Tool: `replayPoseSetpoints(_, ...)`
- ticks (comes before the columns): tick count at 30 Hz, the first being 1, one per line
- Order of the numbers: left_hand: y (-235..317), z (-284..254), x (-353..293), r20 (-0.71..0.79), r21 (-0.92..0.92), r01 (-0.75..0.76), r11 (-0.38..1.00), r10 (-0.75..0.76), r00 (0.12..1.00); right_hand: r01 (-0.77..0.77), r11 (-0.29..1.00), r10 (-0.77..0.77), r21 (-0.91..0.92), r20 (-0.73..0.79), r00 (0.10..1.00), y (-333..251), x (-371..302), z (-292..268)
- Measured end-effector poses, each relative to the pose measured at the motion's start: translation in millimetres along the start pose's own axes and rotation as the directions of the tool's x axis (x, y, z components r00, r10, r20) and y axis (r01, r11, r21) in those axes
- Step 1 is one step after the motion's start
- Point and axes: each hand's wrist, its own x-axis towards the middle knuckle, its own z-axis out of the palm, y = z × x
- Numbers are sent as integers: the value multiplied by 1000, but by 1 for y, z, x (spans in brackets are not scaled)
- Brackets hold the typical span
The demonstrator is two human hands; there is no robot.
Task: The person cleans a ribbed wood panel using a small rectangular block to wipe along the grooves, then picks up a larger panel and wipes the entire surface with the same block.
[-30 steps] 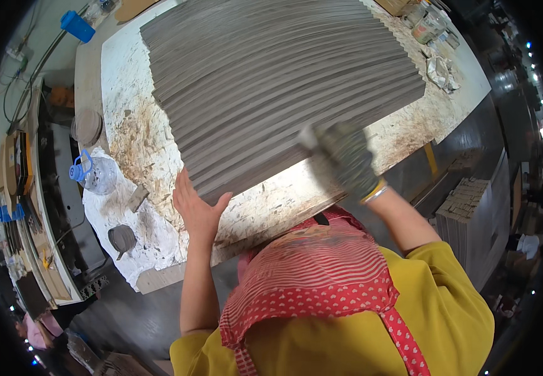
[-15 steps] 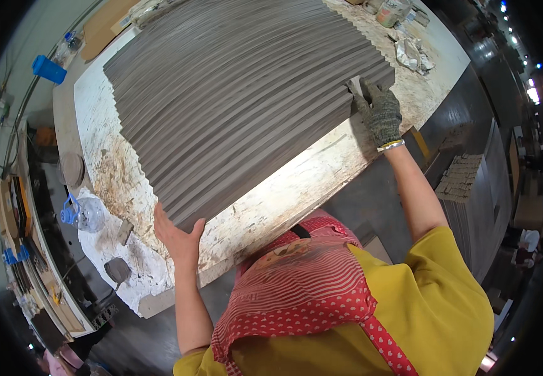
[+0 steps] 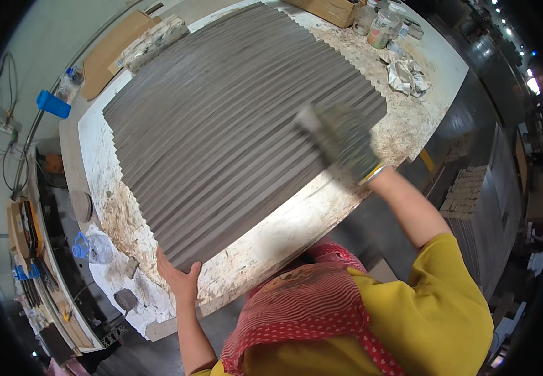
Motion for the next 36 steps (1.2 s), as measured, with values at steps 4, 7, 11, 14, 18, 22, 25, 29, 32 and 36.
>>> replayPoseSetpoints(4, 0, 7, 6, 5, -9, -32, 999, 32, 999, 232, 902, -224, 364, -65, 972, -84, 35, 41)
replayPoseSetpoints(7, -1, 7, 4, 5, -5, -30, 1000, 30, 1000, 416, 821, -331, 390, -269, 905, -92, 64, 61)
replayPoseSetpoints(11, -3, 3, -1, 17, 24, 2, 1000, -3, 1000, -48, 999, 42, 15, 292, 956, 32, 105, 83)
replayPoseSetpoints(14, 3, 6, 3, 35, -8, -6, 1000, 6, 999, -332, 942, 326, -38, -120, 938, 159, 90, 75)
replayPoseSetpoints(18, 2, -6, -2, 78, 7, 78, 997, -79, 994, -75, 977, 142, -201, 342, 929, 96, 106, 49)
replayPoseSetpoints(22, -2, -2, -3, 97, 30, 75, 997, -77, 992, -301, 901, 361, -311, 154, 920, 171, 93, 60)
replayPoseSetpoints(25, 0, 1, 1, 100, 47, 56, 997, -61, 993, -381, 871, 384, -309, -53, 922, 226, 89, 48)
replayPoseSetpoints(29, -5, 1, -5, 89, 81, 64, 995, -71, 993, -104, 977, 128, -188, 120, 985, 204, 72, 53)
replayPoseSetpoints(32, -3, 2, -2, 122, 92, 84, 992, -95, 988, -348, 903, 370, -253, 43, 928, 243, 71, 48)
replayPoseSetpoints(36, -5, 1, -7, 116, 112, 107, 988, -120, 986, -207, 960, 232, -189, 122, 965, 210, 79, 53)
